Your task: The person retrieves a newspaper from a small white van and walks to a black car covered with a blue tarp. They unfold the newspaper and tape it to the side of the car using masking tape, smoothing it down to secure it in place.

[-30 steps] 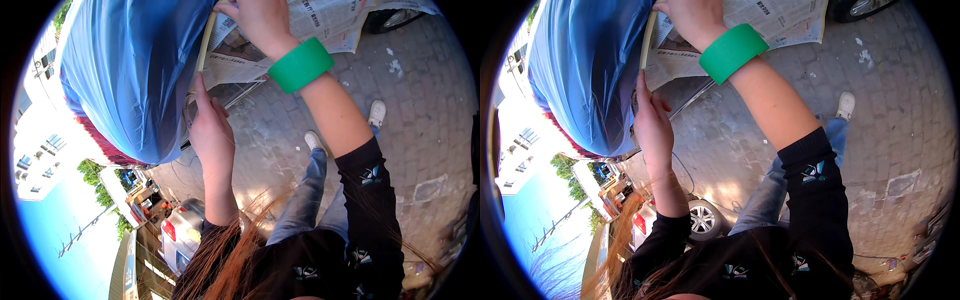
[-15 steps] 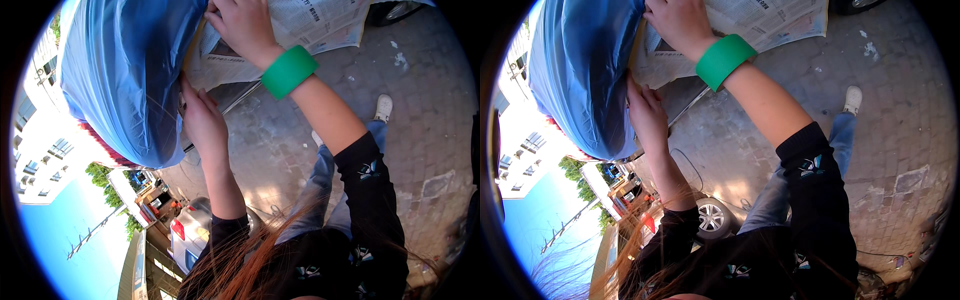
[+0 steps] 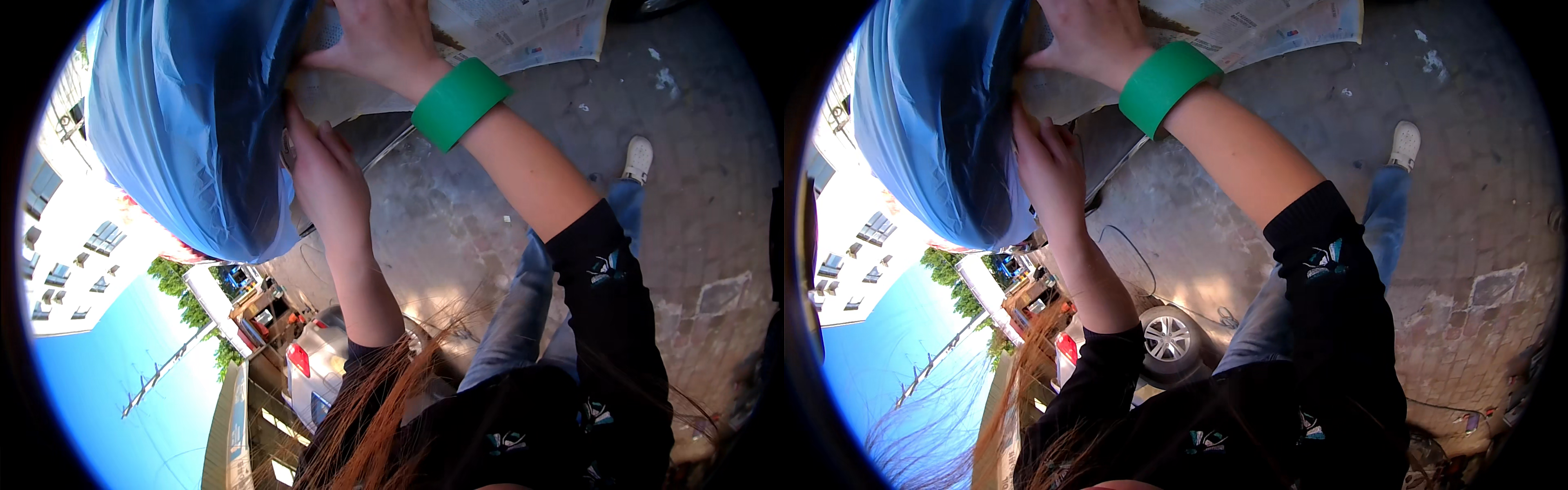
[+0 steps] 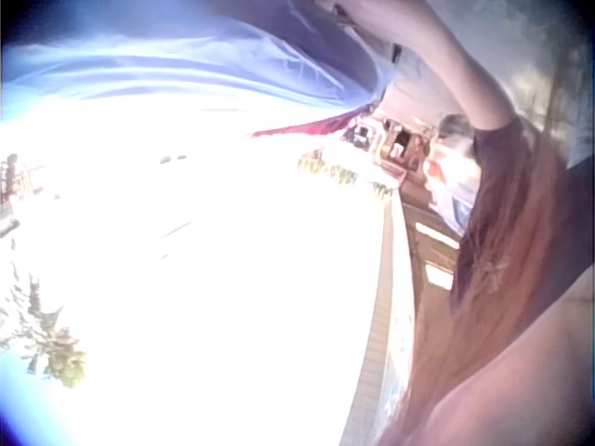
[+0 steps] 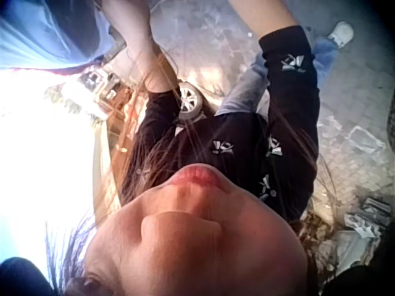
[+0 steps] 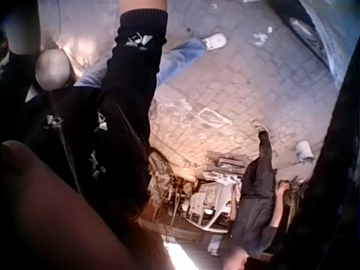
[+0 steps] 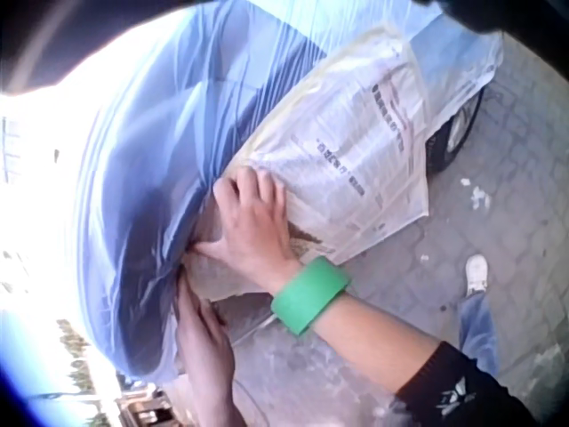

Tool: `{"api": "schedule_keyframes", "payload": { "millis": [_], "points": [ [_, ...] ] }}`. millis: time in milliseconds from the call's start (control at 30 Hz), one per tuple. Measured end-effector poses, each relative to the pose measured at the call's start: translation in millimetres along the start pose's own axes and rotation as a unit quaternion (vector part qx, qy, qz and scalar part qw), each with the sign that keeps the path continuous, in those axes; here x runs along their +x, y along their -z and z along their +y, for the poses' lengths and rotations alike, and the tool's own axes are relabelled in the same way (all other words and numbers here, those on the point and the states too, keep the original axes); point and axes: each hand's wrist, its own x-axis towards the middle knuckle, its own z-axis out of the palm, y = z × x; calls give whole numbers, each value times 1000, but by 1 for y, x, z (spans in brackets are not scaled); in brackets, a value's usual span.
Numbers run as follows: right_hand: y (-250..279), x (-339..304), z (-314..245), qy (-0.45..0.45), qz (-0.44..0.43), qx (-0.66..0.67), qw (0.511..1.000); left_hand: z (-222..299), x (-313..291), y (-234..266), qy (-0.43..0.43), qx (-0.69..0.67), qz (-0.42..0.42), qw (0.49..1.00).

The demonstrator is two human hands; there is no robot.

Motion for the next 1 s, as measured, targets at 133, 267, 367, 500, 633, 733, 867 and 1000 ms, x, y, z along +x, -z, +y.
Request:
{"api": "schedule_keyframes", "payload": {
  "millis": [133, 267, 367, 500, 633, 733, 867, 1000],
  "points": [
    [-6, -4, 2, 9, 13, -3, 1000, -1, -9, 1, -29, 18, -20, 999],
    [-7, -1, 7, 15, 24, -10, 1000, -15, -41, 8, -102, 62, -56, 991],
    [-8, -1, 5, 3, 14, -2, 1000, -25, -60, 24, -17, 133, -123, 983],
    [-11, -4, 10, 12, 37, -19, 999, -35, -70, 22, 47, 45, -61, 996],
    [-14, -6, 14, 17, 30, 21, 999, -37, -61, 23, 27, 112, -50, 992],
    [-15, -11, 16, 20, 36, 36, 999, -39, -64, 22, 25, 145, -39, 988],
    [-17, -16, 21, 12, 24, 39, 999, -43, -64, 20, 0, 145, -23, 989],
    [-25, -21, 20, 45, 58, 21, 997, -46, -58, 16, -9, 126, -3, 992]
  ]
}}
